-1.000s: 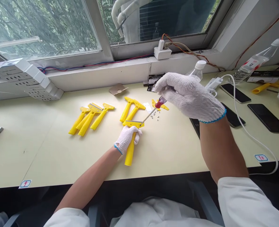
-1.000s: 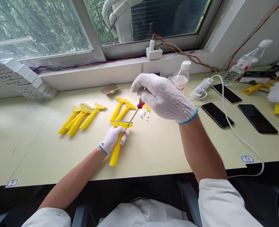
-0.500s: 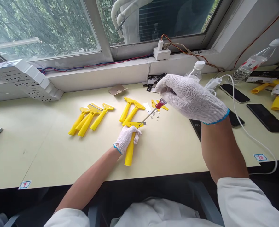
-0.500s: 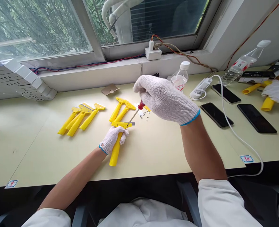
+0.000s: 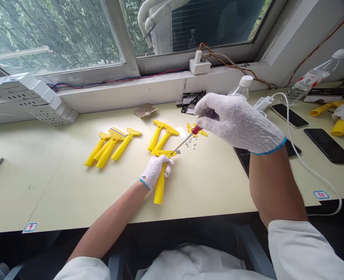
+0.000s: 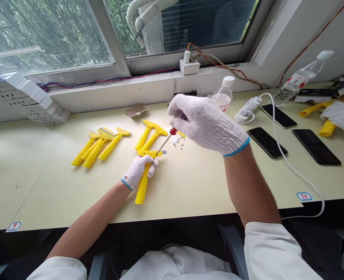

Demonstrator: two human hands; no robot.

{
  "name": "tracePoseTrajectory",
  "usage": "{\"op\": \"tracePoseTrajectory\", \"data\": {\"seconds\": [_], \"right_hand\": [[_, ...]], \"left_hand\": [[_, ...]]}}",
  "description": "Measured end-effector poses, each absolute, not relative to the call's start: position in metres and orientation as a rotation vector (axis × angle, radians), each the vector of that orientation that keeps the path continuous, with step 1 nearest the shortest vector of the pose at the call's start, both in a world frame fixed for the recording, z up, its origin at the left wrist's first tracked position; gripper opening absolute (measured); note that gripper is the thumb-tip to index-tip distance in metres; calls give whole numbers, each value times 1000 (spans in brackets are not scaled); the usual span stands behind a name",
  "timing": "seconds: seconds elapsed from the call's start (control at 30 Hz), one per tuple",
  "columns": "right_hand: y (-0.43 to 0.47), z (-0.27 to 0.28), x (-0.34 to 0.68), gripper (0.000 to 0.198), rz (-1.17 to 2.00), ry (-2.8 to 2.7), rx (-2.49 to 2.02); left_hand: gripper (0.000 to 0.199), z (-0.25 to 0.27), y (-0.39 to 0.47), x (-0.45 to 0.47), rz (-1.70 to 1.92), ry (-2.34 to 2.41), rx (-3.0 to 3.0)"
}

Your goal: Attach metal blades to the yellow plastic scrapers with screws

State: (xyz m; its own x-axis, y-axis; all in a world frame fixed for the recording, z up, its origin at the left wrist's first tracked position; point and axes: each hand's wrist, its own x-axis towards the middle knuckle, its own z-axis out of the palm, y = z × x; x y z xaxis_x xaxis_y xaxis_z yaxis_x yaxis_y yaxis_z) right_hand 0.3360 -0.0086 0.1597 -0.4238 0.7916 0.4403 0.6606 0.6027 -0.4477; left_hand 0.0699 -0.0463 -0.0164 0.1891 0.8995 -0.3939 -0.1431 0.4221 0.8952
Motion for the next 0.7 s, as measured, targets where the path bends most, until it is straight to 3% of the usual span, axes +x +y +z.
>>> {"op": "tracePoseTrajectory", "data": {"seconds": [0.13,0.4,0.57,0.7], "right_hand": [[-12,160,336,23,385,-2291,-864],[-3,147,328,15,265,-2072,-1089],[-7,155,337,19,499,-2198,-795],[-6,160,338,27,722,-1905,-575]], "left_hand": [[19,-15,-47,70,875,1140,845],[18,-18,-44,69,877,1136,825],[20,-21,-44,68,888,1106,835],[20,-22,-43,68,903,1096,823]]}}
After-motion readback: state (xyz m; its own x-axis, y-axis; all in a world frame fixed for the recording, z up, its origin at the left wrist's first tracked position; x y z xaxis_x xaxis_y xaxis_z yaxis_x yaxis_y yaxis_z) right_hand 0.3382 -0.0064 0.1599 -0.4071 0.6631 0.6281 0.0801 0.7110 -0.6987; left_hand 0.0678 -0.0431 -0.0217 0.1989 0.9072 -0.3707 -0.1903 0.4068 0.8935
